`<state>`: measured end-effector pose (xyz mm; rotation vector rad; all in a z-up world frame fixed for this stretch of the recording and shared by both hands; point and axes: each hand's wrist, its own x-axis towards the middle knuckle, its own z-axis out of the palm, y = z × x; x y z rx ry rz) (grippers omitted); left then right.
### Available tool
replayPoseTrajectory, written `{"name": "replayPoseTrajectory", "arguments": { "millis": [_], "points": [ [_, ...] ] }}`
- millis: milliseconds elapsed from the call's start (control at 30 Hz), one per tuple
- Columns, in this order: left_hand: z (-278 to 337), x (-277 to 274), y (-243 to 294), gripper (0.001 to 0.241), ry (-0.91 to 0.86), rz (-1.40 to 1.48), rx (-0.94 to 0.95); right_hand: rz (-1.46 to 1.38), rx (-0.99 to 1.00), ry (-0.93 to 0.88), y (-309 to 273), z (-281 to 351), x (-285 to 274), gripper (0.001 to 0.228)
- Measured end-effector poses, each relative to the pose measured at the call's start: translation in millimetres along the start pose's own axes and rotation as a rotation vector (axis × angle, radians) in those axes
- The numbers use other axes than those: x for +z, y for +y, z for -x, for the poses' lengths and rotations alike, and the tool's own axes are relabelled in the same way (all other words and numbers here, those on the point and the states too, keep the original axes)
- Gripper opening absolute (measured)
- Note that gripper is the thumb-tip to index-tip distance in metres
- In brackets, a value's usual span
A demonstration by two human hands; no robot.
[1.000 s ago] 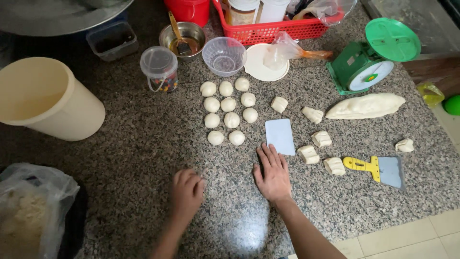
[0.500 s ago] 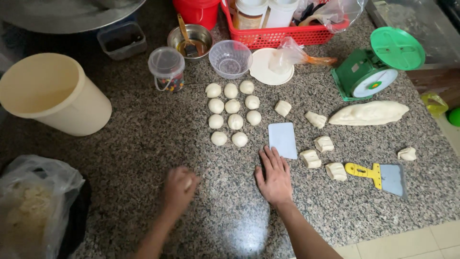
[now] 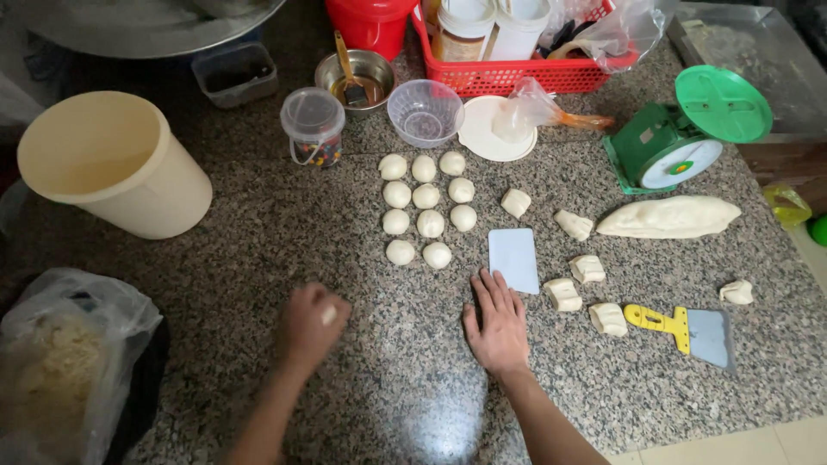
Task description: Cutting and rolling dough into small balls in a bakery kitchen.
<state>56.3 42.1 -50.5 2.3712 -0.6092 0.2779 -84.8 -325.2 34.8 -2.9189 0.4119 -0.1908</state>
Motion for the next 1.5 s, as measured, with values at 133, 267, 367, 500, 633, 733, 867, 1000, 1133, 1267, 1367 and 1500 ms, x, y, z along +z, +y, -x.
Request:
{"name": "replayPoseTrajectory", "arguments": {
  "millis": [133, 267, 367, 500, 633, 733, 867, 1000, 1133, 1267, 1367, 1500],
  "points": [
    [-38, -5, 60, 0.025, 0.078, -0.004, -0.060, 0.009, -0.008, 0.008, 1, -1, -1, 0.060],
    [7, -10, 86, 0.044, -0.061, 0.182, -0.051, 0.000, -0.004, 0.001, 1, -2, 1, 0.061],
    [3, -16, 49, 0.036, -0.043, 0.100, 0.039, 0.007, -0.004, 0.000, 4, -1, 3, 0.061],
    [-55, -14, 38, 0.033, 0.190, -0.015, 0.041, 0.006, -0.001, 0.006, 3, -2, 4, 0.061],
    [-11, 9, 81, 0.031, 0.075, 0.088, 0.022, 0.003, -0.013, 0.021, -1, -4, 1, 0.060],
    [16, -10, 77, 0.019, -0.198, 0.069, -0.131, -0.036, -0.056, 0.110, -10, -1, -9, 0.061],
    [-30, -25, 37, 0.019, -0.263, -0.052, -0.241, -0.033, -0.065, 0.118, -7, -3, -6, 0.061],
    [-33, 8, 68, 0.008, -0.003, -0.074, -0.141, -0.006, -0.065, 0.087, -8, -2, -8, 0.063],
    [25, 8, 72, 0.020, -0.110, 0.030, -0.090, 0.003, -0.035, 0.026, -12, -3, -14, 0.065],
    [-2, -5, 17, 0.017, -0.153, -0.043, -0.095, -0.010, -0.036, 0.037, -10, -3, -11, 0.065],
    [-28, -13, 51, 0.021, -0.013, -0.146, -0.109, -0.014, -0.045, 0.053, -11, 1, -10, 0.064],
    [13, 18, 99, 0.015, -0.028, 0.051, -0.123, 0.004, -0.049, 0.057, -6, -2, -5, 0.064]
  ]
}}
